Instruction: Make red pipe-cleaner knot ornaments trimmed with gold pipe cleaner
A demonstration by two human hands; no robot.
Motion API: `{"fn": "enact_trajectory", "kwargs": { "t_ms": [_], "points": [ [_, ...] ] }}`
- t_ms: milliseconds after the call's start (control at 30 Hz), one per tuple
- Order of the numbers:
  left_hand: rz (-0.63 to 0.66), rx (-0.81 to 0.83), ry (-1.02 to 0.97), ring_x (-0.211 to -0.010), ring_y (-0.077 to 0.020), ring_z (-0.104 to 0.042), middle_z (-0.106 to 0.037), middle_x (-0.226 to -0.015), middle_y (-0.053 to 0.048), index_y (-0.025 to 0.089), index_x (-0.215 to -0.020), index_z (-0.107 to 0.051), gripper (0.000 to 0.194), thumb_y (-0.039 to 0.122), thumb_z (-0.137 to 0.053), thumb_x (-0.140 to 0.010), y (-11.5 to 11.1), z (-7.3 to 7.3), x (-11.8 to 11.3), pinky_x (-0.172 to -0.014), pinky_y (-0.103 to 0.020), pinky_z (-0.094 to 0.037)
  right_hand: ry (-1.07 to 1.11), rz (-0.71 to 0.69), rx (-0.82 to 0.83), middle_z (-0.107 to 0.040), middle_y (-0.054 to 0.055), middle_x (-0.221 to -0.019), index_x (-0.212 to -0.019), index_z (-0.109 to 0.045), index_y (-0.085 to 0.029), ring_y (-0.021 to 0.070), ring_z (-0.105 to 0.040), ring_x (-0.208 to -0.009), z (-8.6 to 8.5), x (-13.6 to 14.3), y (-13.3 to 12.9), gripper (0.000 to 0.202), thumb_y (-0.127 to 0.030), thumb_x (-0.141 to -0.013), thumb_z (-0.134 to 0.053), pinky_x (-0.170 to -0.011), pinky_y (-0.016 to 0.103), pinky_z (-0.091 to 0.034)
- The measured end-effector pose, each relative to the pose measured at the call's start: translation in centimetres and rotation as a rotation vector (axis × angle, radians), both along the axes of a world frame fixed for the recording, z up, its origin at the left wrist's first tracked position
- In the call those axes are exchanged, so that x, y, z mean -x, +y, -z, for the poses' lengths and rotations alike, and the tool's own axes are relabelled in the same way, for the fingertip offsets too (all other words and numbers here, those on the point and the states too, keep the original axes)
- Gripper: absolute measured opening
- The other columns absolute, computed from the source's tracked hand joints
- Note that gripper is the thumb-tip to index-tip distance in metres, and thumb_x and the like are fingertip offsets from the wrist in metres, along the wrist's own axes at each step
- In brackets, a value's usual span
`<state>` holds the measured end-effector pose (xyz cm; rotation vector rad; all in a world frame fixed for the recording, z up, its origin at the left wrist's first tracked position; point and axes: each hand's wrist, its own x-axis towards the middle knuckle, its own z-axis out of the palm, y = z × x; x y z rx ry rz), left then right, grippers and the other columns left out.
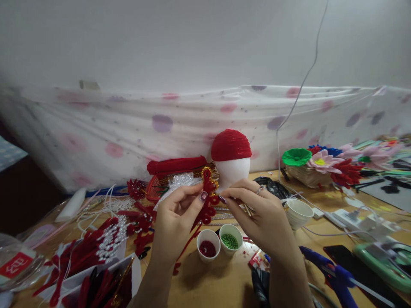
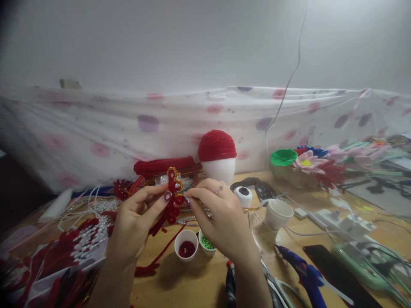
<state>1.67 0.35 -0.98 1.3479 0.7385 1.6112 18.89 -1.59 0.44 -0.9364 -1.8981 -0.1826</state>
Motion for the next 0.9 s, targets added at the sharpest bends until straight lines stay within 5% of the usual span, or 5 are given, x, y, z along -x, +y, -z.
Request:
{"fn": "enact_trajectory", "kwargs": {
  "t_ms": [367,633,900],
  "points": [
    [-0.03,0.039,-0.047,-0.071,-0.0091,-0.076,-0.082,-0.079,0.002,0.023,-0.083,-0.079,0.02,0.009,-0.078,-0.069,-0.31,-0.44,-0.03,-0.066,-0.011,-0.058,0.084,-0.097,0.099,-0.068,0.001,-0.084,-0.092,-0.07,-0.019,0.0112,-0.064,-0.078,-0.23,0.49,-0.44,0.013,-0.015,-0.093,-0.058,-0.069,0.024,-0.049],
    [-0.006,0.025,0.125,-0.053,-0.0129,-0.071,-0.082,-0.082,-0.003,0.022,-0.089,-0.081,0.02,0.013,-0.074,-0.073,-0.6,-0.07,0.07,-0.051,-0.02,-0.06,0.193,-0.03,0.119,-0.071,0.001,-0.087,-0.092,-0.07,-0.02,0.0124,-0.066,-0.078,-0.37,0.25,-0.21,0.011,-0.018,-0.092,-0.06,-0.07,0.026,-0.05],
    [-0.032,0.053,0.101,-0.055,-0.0147,-0.072,-0.082,-0.083,-0.004,0.022,-0.088,-0.082,0.02,0.014,-0.074,-0.072,-0.81,-0.34,-0.38,-0.05,-0.022,-0.061,0.182,-0.005,0.132,-0.072,0.0,-0.08,-0.085,-0.07,-0.021,0.0123,-0.065,-0.071,-0.39,0.31,0.12,0.015,-0.014,-0.089,-0.057,-0.065,0.025,-0.05]
  ]
}}
